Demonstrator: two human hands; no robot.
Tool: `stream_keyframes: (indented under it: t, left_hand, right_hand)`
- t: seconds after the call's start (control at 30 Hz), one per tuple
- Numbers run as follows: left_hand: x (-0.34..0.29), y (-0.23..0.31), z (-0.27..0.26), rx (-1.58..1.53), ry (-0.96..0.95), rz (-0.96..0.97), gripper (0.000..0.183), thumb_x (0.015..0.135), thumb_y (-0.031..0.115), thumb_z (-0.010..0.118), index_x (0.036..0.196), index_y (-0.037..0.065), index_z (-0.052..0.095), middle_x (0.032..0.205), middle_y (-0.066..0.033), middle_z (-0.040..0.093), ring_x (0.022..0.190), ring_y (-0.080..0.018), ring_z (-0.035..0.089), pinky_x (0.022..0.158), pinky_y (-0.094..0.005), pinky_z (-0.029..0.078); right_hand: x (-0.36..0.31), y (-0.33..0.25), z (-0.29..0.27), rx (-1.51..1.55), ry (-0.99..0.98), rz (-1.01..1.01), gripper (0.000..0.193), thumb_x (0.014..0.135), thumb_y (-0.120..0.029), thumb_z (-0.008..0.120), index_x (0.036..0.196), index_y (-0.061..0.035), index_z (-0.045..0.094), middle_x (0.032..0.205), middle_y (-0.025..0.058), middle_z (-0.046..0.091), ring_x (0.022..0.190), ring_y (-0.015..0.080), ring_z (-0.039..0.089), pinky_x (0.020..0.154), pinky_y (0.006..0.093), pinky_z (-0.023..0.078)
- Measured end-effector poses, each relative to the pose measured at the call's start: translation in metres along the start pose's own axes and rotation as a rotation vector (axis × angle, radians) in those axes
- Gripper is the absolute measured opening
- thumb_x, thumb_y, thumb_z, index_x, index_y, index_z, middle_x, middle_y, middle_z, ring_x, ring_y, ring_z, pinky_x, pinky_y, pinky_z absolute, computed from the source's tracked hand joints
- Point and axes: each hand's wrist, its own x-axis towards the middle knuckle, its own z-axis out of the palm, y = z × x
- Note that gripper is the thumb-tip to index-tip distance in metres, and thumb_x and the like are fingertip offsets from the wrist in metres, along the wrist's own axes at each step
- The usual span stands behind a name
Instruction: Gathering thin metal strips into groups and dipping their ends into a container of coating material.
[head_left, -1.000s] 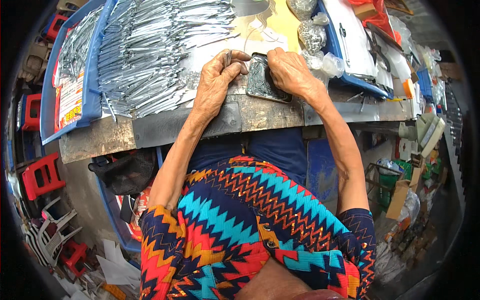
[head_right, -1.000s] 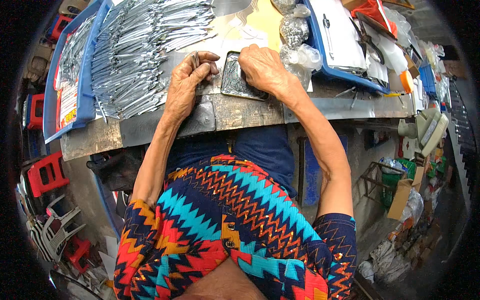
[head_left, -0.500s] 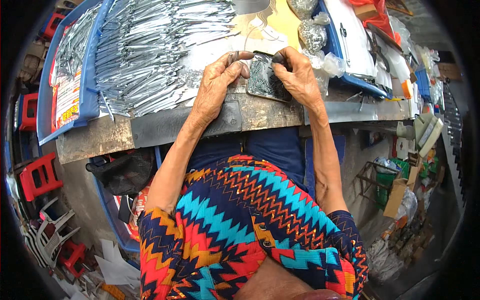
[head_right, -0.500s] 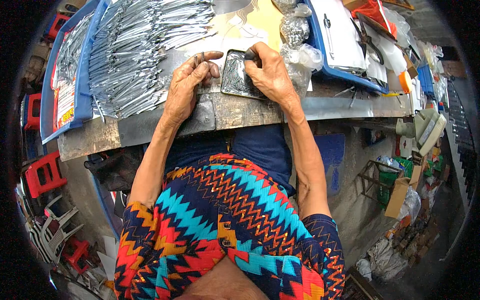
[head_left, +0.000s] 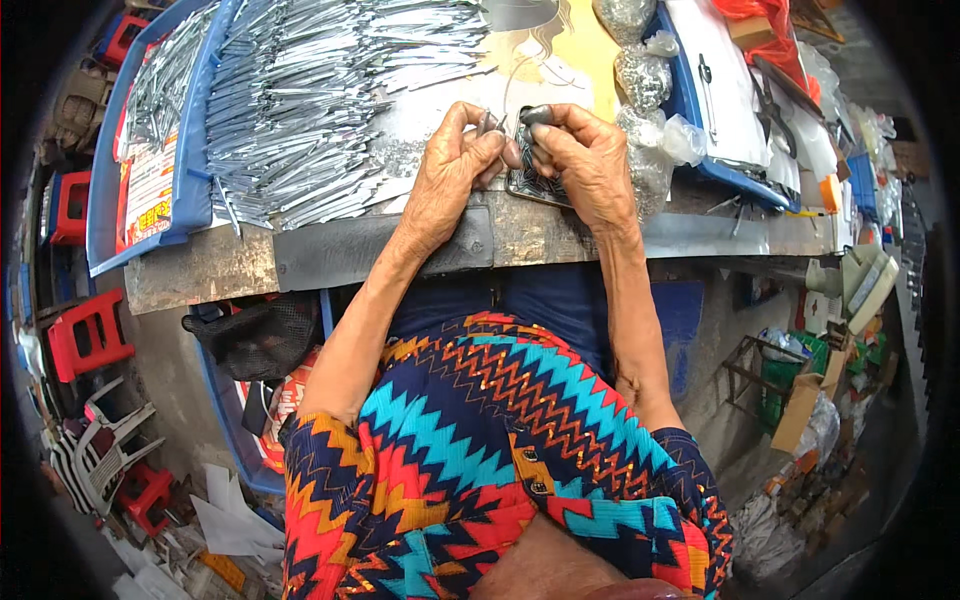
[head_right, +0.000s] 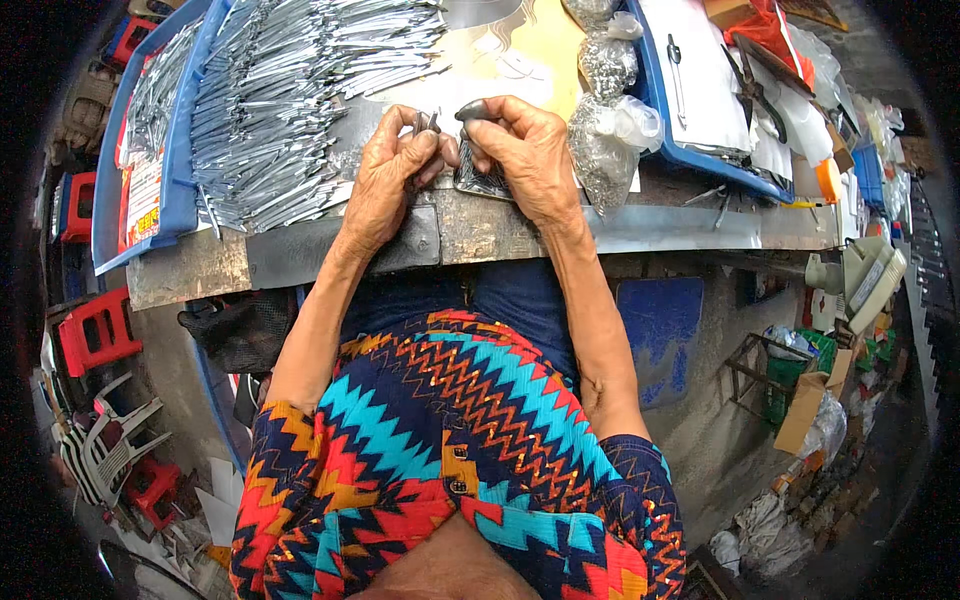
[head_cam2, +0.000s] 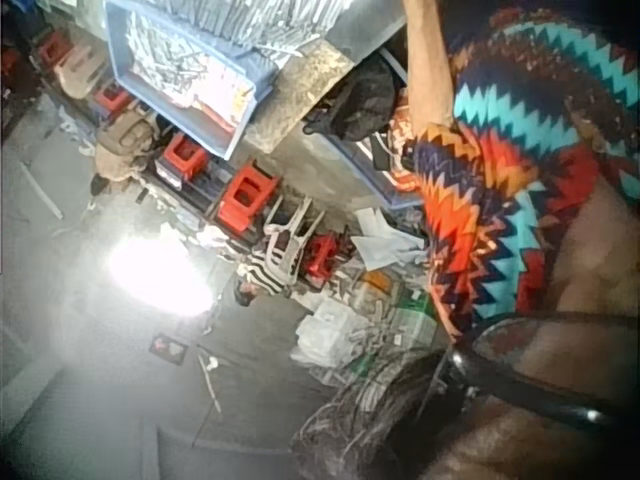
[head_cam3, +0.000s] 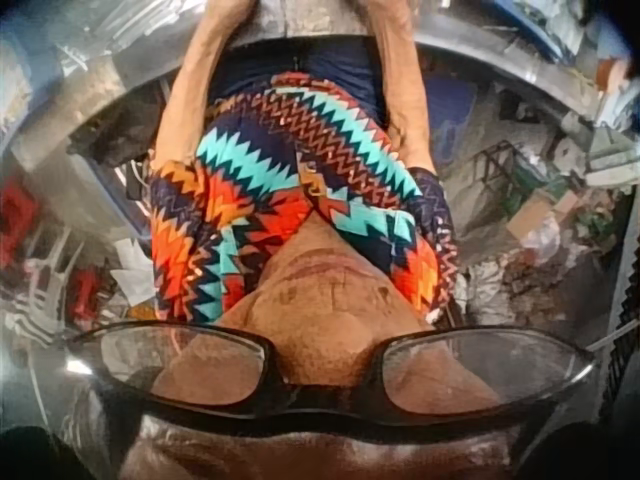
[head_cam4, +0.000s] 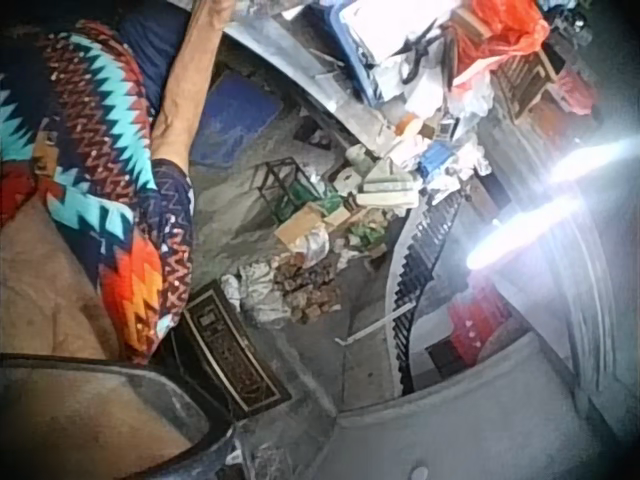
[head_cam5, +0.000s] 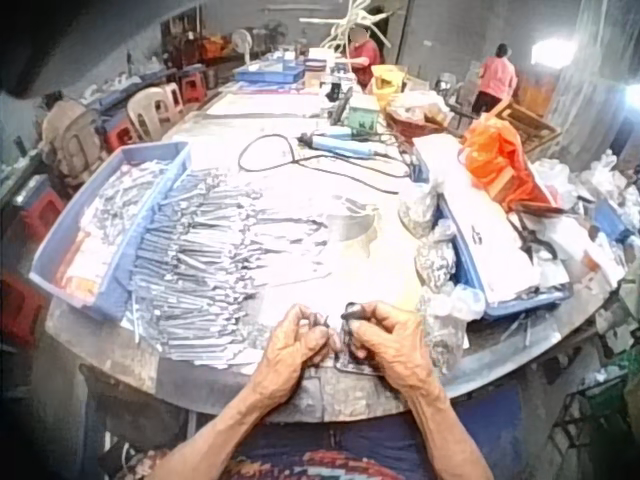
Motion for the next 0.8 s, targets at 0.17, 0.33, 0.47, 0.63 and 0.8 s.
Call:
stream_keyframes:
  t: [0.17,0.33,0.47,0.63,0.8]
  left_hand:
    - [-0.001,0.0,0.0,-0.01,0.008,-0.008,0.021,0.088,0.022,0.056,0.094,0.005,0.046,0.077,-0.0048,0.056,0.061,-0.006,0.04,0.056,-0.0177,0.031]
    - [-0.002,0.002,0.001,0.038,0.015,-0.032,0.016,0.087,0.015,0.057,0.094,0.004,0.047,0.076,-0.004,0.055,0.061,-0.0054,0.041,0.056,-0.0171,0.032]
    - [-0.003,0.003,0.001,0.023,0.008,-0.025,0.015,0.086,0.013,0.056,0.093,0.004,0.047,0.076,-0.0039,0.055,0.061,-0.0048,0.041,0.055,-0.017,0.033]
    - [-0.003,0.005,0.004,0.031,0.001,-0.033,0.015,0.086,0.014,0.056,0.093,0.005,0.047,0.075,-0.004,0.056,0.06,-0.0047,0.04,0.055,-0.017,0.033]
    - [-0.003,0.004,0.002,0.064,-0.007,-0.037,0.014,0.087,0.014,0.056,0.092,0.005,0.047,0.075,-0.0044,0.056,0.06,-0.0048,0.04,0.055,-0.017,0.033]
  right_hand:
    - [0.002,0.004,0.01,0.088,0.04,-0.038,0.015,0.084,-0.008,0.057,0.09,0.005,0.059,0.064,0.0002,0.053,0.053,0.0049,0.046,0.048,0.0174,0.037]
    - [0.007,0.004,0.013,0.1,0.072,-0.1,0.013,0.084,-0.009,0.057,0.087,0.0037,0.059,0.064,-0.0012,0.051,0.053,0.004,0.044,0.047,0.0173,0.036]
    - [0.007,0.0,0.014,0.111,0.048,-0.098,0.013,0.085,-0.009,0.057,0.087,0.0036,0.058,0.064,-0.0014,0.051,0.053,0.0038,0.043,0.047,0.0172,0.035]
    - [0.006,-0.001,0.014,0.037,0.006,-0.098,0.014,0.085,-0.01,0.056,0.087,0.0033,0.058,0.065,-0.0015,0.051,0.053,0.0032,0.042,0.047,0.017,0.034]
    - [0.006,-0.004,0.015,0.002,0.001,-0.086,0.014,0.086,-0.011,0.056,0.086,0.0026,0.058,0.065,-0.0015,0.051,0.053,0.0032,0.043,0.046,0.0176,0.034]
